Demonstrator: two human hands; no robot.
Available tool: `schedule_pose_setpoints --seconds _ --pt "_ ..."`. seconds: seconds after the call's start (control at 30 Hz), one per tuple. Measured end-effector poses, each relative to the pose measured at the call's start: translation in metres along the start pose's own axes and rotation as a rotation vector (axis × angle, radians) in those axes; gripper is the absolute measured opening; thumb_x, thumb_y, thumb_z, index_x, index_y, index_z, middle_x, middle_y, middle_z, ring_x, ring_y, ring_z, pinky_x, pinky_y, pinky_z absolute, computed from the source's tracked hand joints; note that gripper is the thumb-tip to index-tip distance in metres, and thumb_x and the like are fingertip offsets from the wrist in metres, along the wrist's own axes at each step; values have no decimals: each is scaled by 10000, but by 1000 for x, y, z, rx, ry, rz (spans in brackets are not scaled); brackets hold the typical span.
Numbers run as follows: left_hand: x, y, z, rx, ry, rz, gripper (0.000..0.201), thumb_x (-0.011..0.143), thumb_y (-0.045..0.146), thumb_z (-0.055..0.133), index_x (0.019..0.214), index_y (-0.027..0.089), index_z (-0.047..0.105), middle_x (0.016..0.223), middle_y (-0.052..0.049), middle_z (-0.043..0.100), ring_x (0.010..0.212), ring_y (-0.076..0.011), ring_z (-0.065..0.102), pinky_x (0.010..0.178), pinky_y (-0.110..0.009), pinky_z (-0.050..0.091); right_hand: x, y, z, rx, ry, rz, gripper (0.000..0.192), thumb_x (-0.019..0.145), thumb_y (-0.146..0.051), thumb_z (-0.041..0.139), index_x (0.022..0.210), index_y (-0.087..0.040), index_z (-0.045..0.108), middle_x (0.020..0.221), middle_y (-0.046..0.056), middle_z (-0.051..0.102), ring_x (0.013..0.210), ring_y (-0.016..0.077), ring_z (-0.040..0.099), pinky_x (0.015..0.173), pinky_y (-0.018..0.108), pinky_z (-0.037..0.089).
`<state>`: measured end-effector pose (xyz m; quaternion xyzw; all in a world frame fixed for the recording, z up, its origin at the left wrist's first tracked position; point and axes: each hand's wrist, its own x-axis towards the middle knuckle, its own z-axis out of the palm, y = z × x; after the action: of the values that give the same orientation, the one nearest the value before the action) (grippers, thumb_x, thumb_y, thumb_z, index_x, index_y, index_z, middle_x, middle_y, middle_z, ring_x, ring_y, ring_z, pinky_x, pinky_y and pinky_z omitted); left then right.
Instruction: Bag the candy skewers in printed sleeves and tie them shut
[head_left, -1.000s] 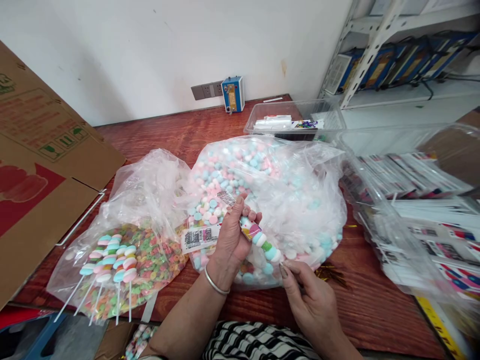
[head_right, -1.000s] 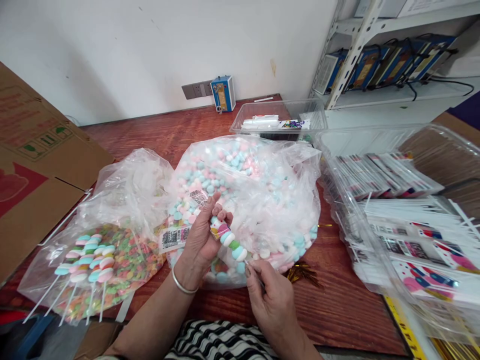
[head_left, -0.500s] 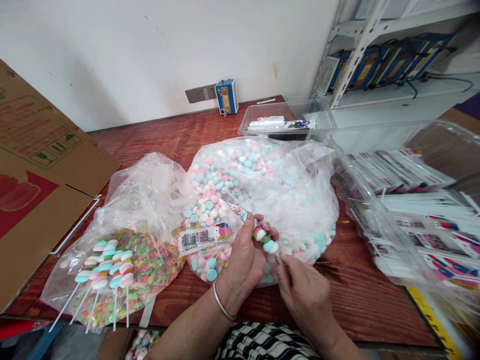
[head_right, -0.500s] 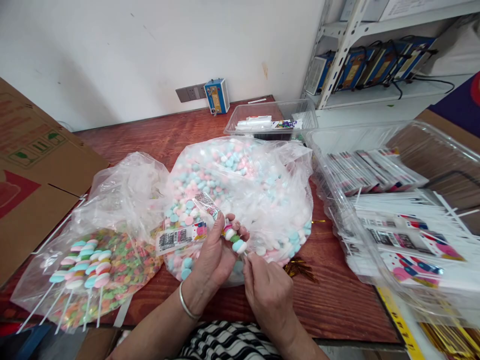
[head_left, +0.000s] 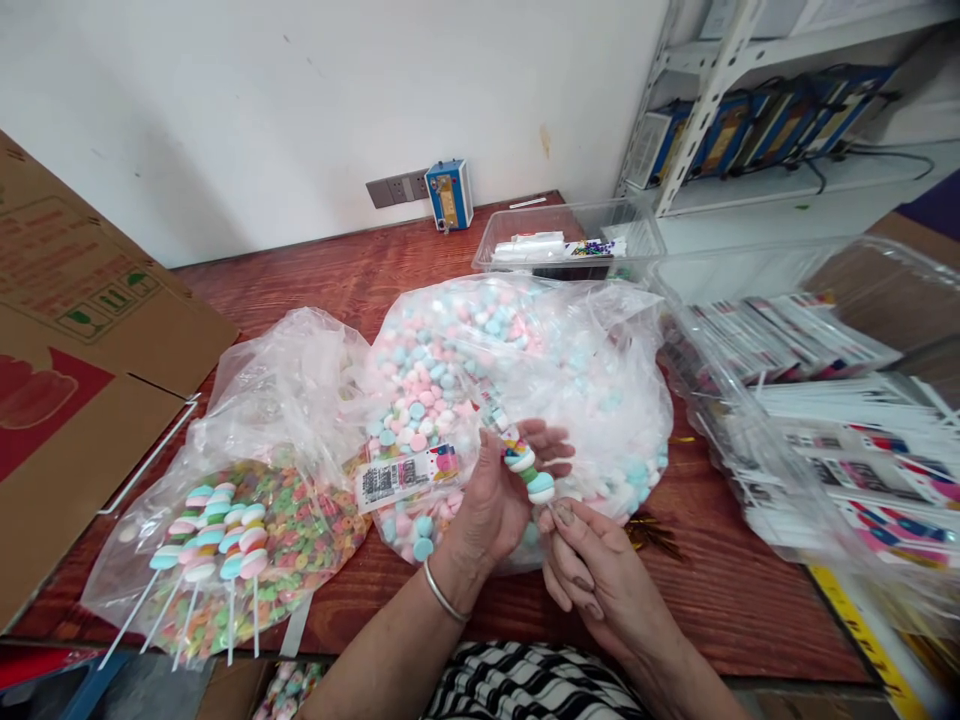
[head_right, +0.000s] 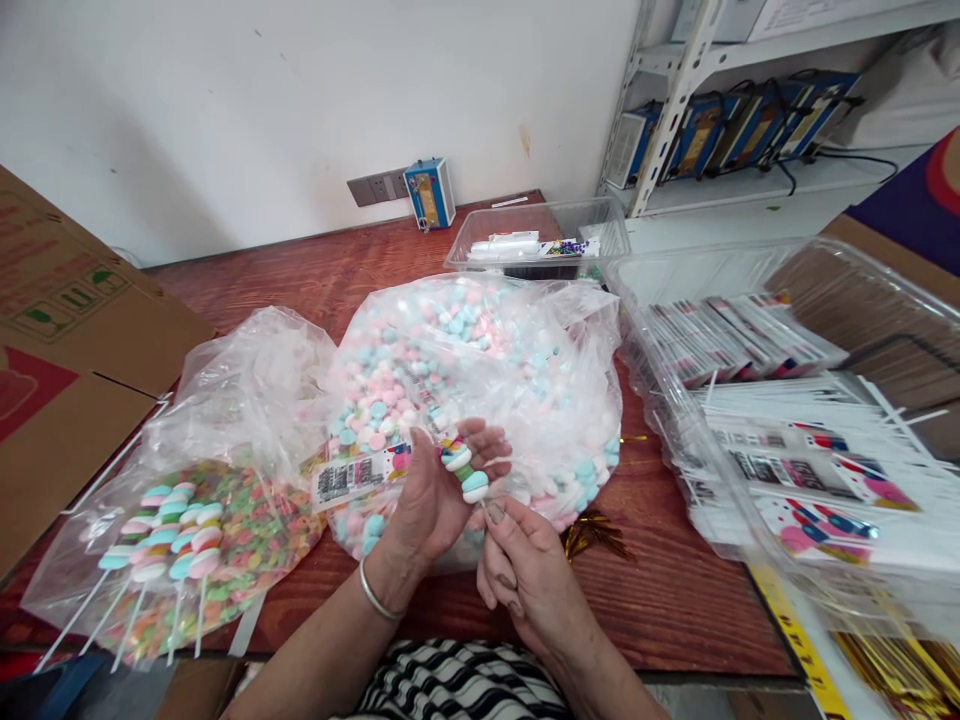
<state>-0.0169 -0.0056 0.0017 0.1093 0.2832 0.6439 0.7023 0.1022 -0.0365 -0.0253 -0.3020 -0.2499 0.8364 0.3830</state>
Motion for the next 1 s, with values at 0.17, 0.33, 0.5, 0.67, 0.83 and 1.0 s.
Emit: schedule_pose_setpoints --seconds 0.17,0.33,0.5,0.67,0.83,1.0 --pt "11 22 -7 -92 3 122 348 743 287 772 1062 196 666 977 -28 683 856 -152 663 875 -317 515 0 5 -7 -22 -16 42 307 894 -456 620 816 -160 622 400 -155 241 311 19 121 338 159 292" --pt "18 25 -1 -195 185 100 148 836 278 689 775 161 623 720 26 596 629 -82 613 779 -270 549 -3 7 -14 -360 49 -134 309 904 -472 582 832 -174 619 454 -117 303 369 54 252 389 182 303" --pt "19 24 6 -280 325 10 276 894 344 604 703 146 579 681 -3 604 632 -114 643 828 -353 570 -7 -1 -22 -1121 137 -588 180 935 -286 527 851 -178 645 717 4 643 632 131 601 583 212 437" --pt "13 27 11 -303 318 -28 344 920 398 543 697 136 561 654 4 584 584 -104 616 874 -427 556 -9 -4 -24 -1346 165 -820 140 932 -196 510 936 -187 650 735 -6 703 590 122 654 561 193 449" --pt "3 21 11 -79 164 105 206 784 291 743 880 151 626 668 32 597 629 -104 622 940 -402 515 -9 -6 -18 -1340 219 -772 171 952 -233 495 888 -179 644 662 -19 664 521 110 613 513 184 447" --pt "5 20 11 -113 252 47 140 836 235 686 896 121 631 654 15 613 651 -122 655 955 -414 507 -10 -6 -16 -1400 249 -961 98 936 -191 531 951 -166 625 730 8 702 581 117 660 555 188 461"
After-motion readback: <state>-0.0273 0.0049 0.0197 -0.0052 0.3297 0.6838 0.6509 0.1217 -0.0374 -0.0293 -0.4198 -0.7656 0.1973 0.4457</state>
